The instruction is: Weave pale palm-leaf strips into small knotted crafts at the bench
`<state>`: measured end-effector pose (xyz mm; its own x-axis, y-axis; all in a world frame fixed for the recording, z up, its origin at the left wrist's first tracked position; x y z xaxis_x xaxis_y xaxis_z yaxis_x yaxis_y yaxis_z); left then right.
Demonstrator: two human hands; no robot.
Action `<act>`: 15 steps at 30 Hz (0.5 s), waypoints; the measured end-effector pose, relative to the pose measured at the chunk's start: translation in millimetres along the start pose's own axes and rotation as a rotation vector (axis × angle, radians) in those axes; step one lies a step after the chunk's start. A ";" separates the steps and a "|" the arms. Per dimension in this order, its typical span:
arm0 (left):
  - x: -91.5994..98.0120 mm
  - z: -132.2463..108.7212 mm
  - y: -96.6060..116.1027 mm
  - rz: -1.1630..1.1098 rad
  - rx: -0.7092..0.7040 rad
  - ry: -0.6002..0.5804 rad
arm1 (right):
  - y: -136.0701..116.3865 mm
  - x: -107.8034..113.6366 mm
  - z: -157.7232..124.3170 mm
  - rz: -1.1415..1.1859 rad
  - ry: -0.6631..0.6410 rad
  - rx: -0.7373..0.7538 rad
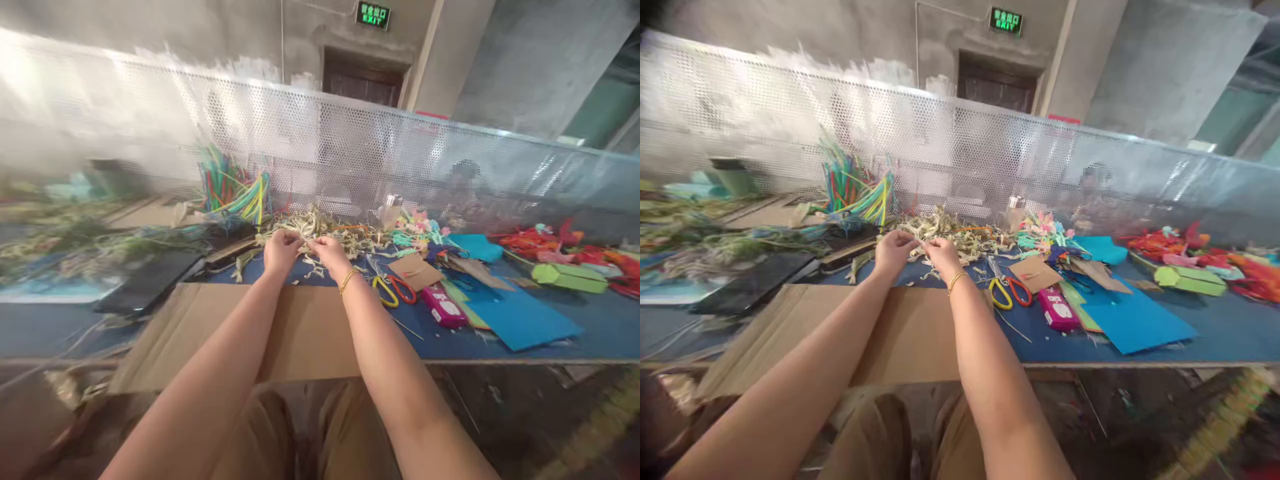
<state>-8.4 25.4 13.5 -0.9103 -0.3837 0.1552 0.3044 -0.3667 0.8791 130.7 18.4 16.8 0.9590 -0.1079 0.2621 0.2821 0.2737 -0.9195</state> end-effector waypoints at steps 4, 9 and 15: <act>0.0 -0.3 -0.5 -0.015 0.006 -0.008 | -2.0 0.6 -0.4 -0.012 -0.007 0.044; -1.8 0.2 -3.0 -0.033 0.028 -0.029 | 1.9 1.5 3.3 -0.034 0.008 0.086; -3.9 -0.5 -3.8 -0.028 0.037 -0.065 | 2.0 4.9 4.3 -0.095 0.043 0.152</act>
<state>-5.9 27.9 9.3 -0.9351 -0.3174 0.1578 0.2687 -0.3445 0.8995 136.0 22.5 17.5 0.9265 -0.1802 0.3302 0.3758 0.4013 -0.8353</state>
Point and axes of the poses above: each hand's wrist, its own z-axis towards the middle knuckle, its own x-axis out of the back of the hand, y = z × x, the point moved 3 cm from there along z, towards the middle knuckle, and after that the axes turned 5 degrees about -z, right-handed, at the moved point
